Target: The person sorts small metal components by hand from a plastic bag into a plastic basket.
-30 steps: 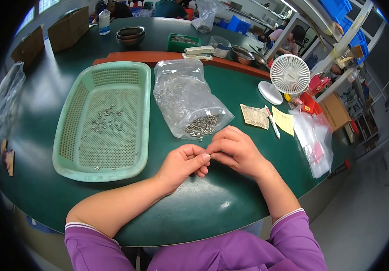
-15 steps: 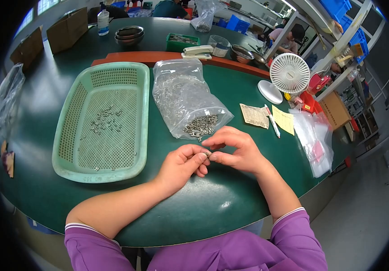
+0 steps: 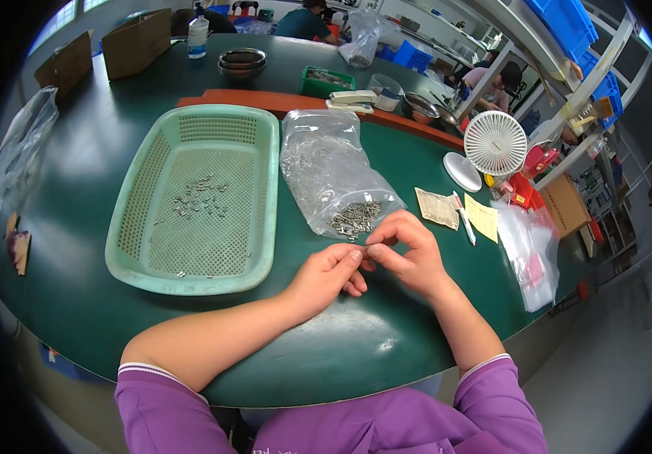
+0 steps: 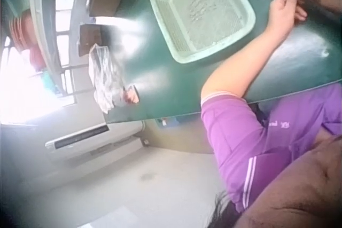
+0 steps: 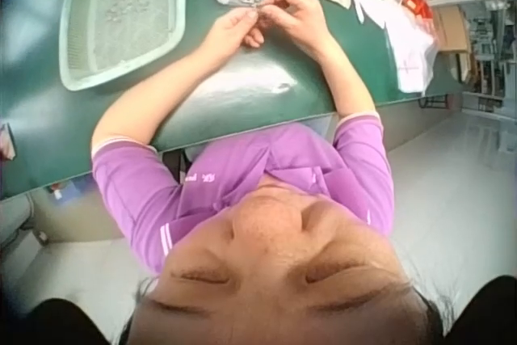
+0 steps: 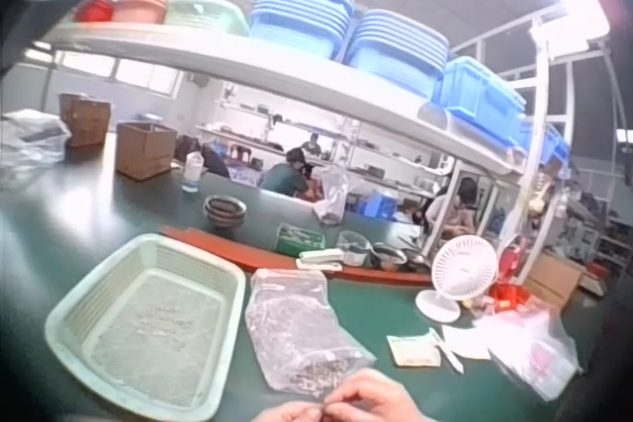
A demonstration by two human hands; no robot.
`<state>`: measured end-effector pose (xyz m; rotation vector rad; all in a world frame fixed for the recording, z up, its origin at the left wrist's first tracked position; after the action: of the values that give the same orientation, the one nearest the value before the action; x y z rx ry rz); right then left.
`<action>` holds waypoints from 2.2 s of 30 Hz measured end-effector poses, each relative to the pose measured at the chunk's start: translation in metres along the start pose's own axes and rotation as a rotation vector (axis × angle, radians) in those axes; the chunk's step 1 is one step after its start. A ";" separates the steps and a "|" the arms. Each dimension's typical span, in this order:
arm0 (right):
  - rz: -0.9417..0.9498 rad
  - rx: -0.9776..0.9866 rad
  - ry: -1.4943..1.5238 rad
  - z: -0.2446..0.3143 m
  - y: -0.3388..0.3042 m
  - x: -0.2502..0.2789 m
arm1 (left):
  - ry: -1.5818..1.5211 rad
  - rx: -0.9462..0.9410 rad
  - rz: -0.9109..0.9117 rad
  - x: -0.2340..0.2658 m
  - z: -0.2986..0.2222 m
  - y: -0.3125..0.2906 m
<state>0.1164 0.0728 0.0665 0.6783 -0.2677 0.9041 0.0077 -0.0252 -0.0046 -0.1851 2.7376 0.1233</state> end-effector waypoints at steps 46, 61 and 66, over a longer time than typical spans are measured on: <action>0.186 -0.136 -0.473 -0.036 0.010 -0.007 | 0.488 0.030 0.274 -0.012 0.003 -0.008; 0.186 0.054 -0.596 -0.032 -0.004 -0.011 | 0.443 0.052 0.266 -0.011 0.001 -0.007; 0.060 0.146 -0.563 -0.022 -0.006 -0.002 | 0.252 0.104 0.134 -0.006 -0.001 -0.004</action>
<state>0.1189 0.0832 0.0460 1.0605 -0.7312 0.7796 0.0137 -0.0281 -0.0016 0.0131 2.9979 -0.0068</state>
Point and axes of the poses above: each hand's wrist, its own y-axis towards the middle knuckle, its own x-axis out of the back of the hand, z = x × y, the point moved 2 cm from there along y, towards the middle knuckle, and after that the axes turned 5 degrees about y, right-handed, at the moved point
